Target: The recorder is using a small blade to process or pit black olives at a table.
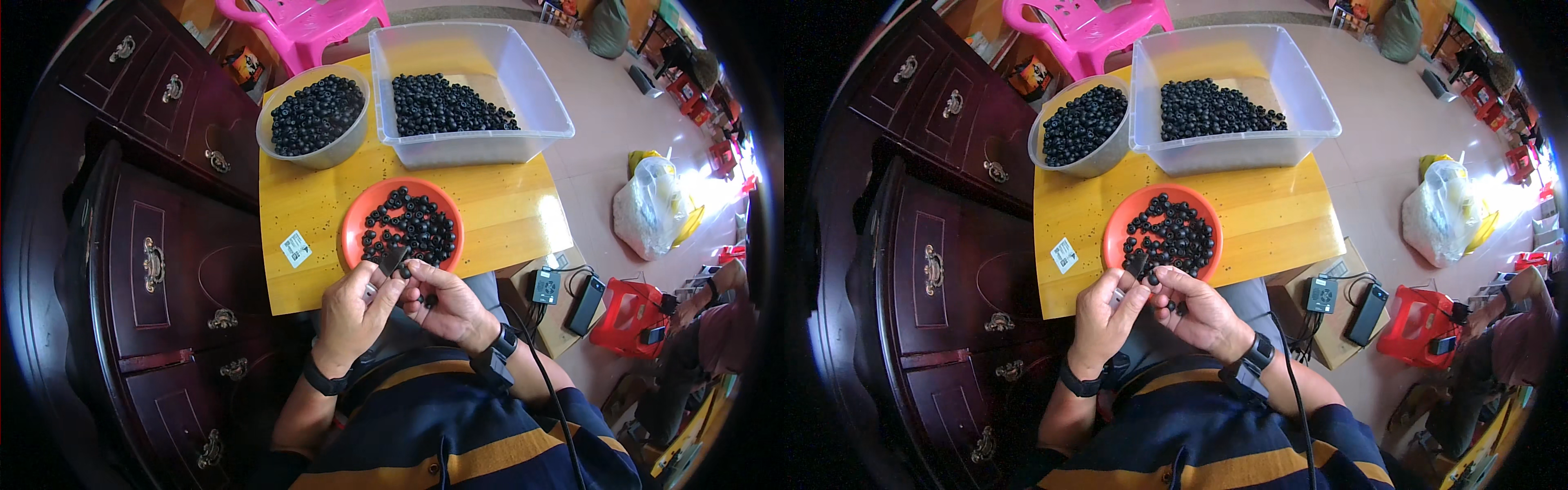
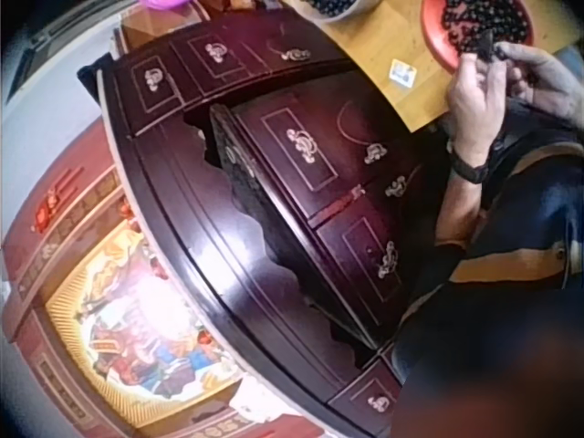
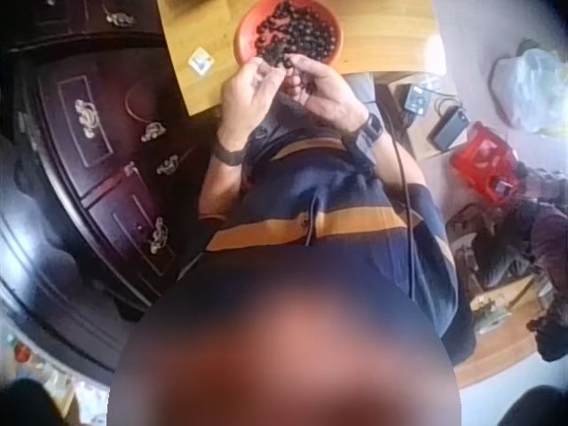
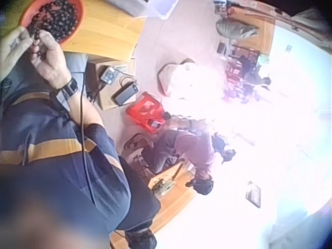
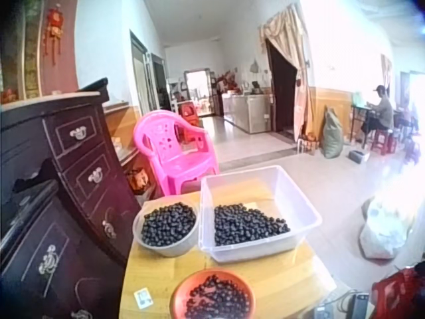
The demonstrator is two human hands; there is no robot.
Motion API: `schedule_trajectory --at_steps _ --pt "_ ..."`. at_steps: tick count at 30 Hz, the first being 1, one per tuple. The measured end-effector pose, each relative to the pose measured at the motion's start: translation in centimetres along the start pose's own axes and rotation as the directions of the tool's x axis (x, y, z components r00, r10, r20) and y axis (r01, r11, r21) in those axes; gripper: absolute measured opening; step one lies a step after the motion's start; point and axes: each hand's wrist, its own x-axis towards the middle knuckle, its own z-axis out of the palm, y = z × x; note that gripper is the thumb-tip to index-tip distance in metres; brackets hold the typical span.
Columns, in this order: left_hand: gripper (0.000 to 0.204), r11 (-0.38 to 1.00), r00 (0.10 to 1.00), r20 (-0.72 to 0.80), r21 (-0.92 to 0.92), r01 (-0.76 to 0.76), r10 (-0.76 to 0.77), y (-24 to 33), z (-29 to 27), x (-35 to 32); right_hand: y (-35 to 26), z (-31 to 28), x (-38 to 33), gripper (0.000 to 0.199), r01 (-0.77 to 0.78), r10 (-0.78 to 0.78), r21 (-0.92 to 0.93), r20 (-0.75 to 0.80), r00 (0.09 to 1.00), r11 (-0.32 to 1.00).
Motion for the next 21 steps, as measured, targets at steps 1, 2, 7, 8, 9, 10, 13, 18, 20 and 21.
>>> schedule_trajectory --at_steps 1,2,7,8,9,10,13,18,20,21 --pt "0.023 1.000 1.000 0.000 -0.002 -0.001 0.001 0.2 0.0 0.1 0.1 0.0 0.1 0.008 -0.006 0.006 -0.015 -0.021 1.000 1.000" --pt "0.024 0.998 1.000 -0.003 0.058 -0.012 0.012 0.7 -0.1 0.1 0.2 0.2 0.1 0.008 -0.008 0.007 -0.017 -0.021 1.000 1.000" --pt "0.029 0.971 0.988 -0.060 0.201 -0.127 0.141 0.4 -0.2 0.6 0.6 1.3 -0.2 0.007 0.041 -0.046 -0.099 -0.042 0.998 0.994" --pt "0.029 0.968 0.986 -0.056 0.207 -0.142 0.156 0.7 -0.3 0.7 0.7 1.2 -0.2 0.007 0.041 -0.046 -0.099 -0.042 0.998 0.994" --pt "0.029 0.965 0.984 -0.052 0.213 -0.157 0.171 0.9 -0.4 0.8 0.7 1.1 -0.1 0.007 0.052 -0.057 -0.133 -0.032 0.998 0.990" --pt "0.029 0.965 0.984 -0.053 0.212 -0.156 0.171 0.5 -0.5 0.7 0.7 1.0 0.0 0.006 0.062 -0.067 -0.167 -0.021 0.998 0.984" --pt "0.029 0.950 0.985 -0.025 0.271 -0.157 0.170 -0.7 -0.8 0.7 0.8 1.4 0.2 0.007 0.063 -0.061 -0.169 0.017 0.998 0.984" --pt "0.023 0.991 0.995 0.004 0.097 -0.097 0.097 -1.5 -1.2 0.9 0.8 0.7 0.7 0.009 0.051 -0.042 -0.132 0.066 0.997 0.990" --pt "0.022 0.995 0.997 -0.009 0.058 -0.077 0.078 -2.0 -1.5 0.8 0.9 0.7 0.9 0.009 0.041 -0.034 -0.129 0.056 0.998 0.991" --pt "0.021 0.998 0.998 -0.019 0.018 -0.059 0.059 -2.4 -1.6 0.7 1.1 0.6 1.0 0.010 0.042 -0.037 -0.134 0.039 0.999 0.990"
